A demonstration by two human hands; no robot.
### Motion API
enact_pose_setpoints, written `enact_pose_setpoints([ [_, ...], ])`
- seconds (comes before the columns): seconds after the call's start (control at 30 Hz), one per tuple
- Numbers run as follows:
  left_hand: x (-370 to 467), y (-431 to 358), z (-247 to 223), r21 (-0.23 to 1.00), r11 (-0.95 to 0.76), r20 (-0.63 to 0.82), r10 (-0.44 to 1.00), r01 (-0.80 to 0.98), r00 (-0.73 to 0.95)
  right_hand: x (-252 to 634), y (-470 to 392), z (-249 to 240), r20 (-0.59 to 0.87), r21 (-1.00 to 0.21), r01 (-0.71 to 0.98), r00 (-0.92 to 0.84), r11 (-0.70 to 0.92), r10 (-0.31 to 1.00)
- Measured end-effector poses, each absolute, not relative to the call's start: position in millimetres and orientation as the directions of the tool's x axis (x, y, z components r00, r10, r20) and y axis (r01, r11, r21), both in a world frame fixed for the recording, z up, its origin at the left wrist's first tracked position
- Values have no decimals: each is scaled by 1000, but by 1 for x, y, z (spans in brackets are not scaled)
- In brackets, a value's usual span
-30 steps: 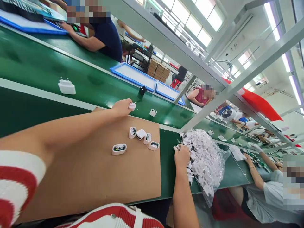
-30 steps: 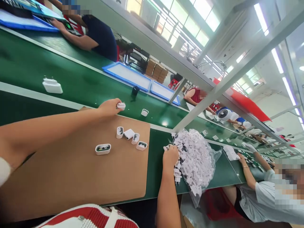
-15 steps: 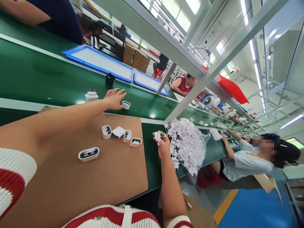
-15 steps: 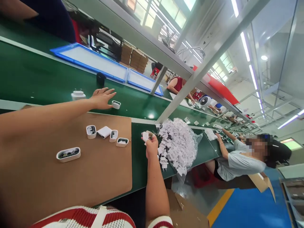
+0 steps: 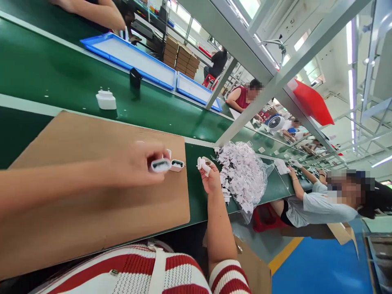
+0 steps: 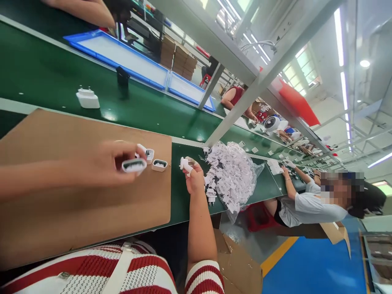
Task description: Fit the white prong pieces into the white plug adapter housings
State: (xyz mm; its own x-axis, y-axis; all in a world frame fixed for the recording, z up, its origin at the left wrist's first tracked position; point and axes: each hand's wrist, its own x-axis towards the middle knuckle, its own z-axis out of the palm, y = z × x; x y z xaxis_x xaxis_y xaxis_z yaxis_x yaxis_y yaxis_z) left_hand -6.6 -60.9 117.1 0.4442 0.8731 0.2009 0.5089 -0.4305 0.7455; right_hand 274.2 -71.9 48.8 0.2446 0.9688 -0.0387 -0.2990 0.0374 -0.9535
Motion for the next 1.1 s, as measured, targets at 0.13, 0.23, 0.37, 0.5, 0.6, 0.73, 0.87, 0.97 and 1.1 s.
enact_pose_setpoints([
  [0.13,4,-115,66,799,-395,143,856,452,496,264,-84,59,-46,-967,-254,184,2,982],
  [0.23,11,-115,45,816,-302,108,917,494,383,252,-97,65,-57,-975,-222,148,-23,987],
  [0.37,16,-106,36,815,-260,93,941,518,326,235,-116,71,-55,-995,-89,119,-44,991],
  [0.5,12,-106,25,906,-224,34,885,360,464,219,-132,75,-32,-990,127,192,-57,981],
  [0.6,9,-106,15,937,-246,79,841,249,536,211,-141,79,93,-941,337,179,27,979],
  [0.73,11,-105,14,912,-303,108,827,276,551,210,-149,81,253,-763,612,-14,208,967],
  [0.87,16,-105,18,870,-392,140,778,298,612,215,-159,81,329,-591,752,-106,292,938],
  [0.97,19,-105,17,866,-359,103,809,348,578,217,-165,79,384,-498,816,-95,293,918],
  [1.1,25,-105,14,836,-383,117,825,393,553,218,-167,77,477,-402,863,-86,304,875],
])
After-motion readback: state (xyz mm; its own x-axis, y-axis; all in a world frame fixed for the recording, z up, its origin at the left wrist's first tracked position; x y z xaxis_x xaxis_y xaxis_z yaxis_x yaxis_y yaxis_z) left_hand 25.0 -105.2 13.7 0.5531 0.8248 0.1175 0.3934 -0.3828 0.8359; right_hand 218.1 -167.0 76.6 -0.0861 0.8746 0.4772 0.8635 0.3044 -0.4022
